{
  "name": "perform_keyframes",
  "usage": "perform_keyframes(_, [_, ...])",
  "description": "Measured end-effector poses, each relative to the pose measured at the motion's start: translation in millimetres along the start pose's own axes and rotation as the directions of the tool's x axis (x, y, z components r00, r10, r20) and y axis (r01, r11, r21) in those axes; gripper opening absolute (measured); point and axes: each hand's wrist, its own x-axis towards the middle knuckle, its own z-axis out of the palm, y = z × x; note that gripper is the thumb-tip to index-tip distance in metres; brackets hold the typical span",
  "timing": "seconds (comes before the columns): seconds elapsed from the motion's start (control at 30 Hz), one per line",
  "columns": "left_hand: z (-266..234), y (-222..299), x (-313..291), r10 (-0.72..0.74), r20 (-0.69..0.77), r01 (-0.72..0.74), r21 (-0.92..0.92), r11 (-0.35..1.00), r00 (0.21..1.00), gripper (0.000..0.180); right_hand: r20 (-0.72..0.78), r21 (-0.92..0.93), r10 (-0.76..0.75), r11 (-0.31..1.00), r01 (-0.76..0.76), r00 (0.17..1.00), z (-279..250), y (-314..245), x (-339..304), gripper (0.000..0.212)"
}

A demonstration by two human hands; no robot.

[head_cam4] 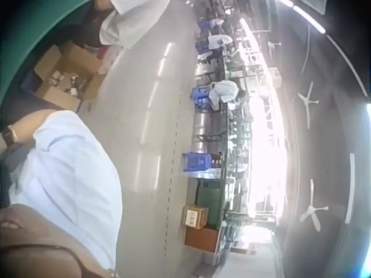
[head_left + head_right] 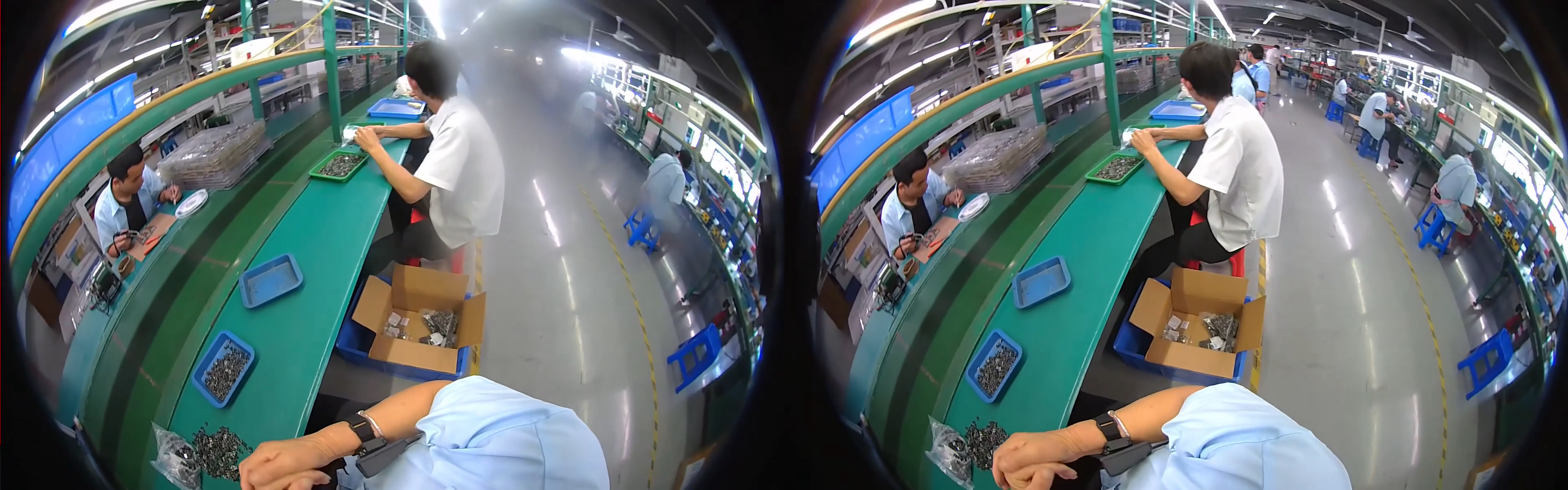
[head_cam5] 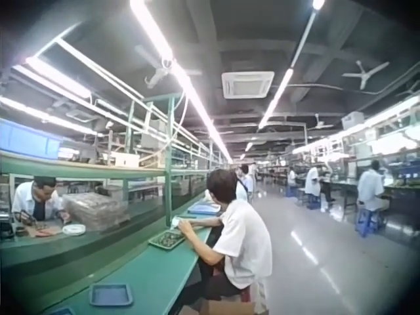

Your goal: The person picks up small metal components from the table, inspects them by hand, and places them into a blue tray. Then, the person picks up a green tray of components, inspects several more, and sets the tray back down.

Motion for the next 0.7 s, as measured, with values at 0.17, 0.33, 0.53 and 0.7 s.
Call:
perform_keyframes(0.17, [6, -5, 10, 0.173, -0.046, -0.160, 0.215, 0.964, 0.984, 0.023, -0.118, 0.512, 0.157, 0.856, -0.076, 0.981, -5, 33, 1, 0.045])
perform_keyframes(0.33, [5, -11, 13, 0.320, -0.114, -0.243, 0.430, 0.869, 0.941, 0.023, -0.184, 0.528, 0.293, 0.835, -0.157, 0.938, 13, 10, -4, 0.036])
perform_keyframes(0.53, [-16, -20, -7, 0.045, -0.008, -0.025, 0.725, 0.689, 0.999, 0.034, -0.478, -0.313, -0.174, 0.950, 0.018, 0.861, -42, 105, -7, 0.032])
perform_keyframes(0.7, [-18, -31, -33, -0.293, 0.068, 0.128, 0.789, 0.601, 0.954, 0.045, -0.269, -0.801, -0.353, 0.598, -0.005, 0.896, -49, 121, -8, 0.022])
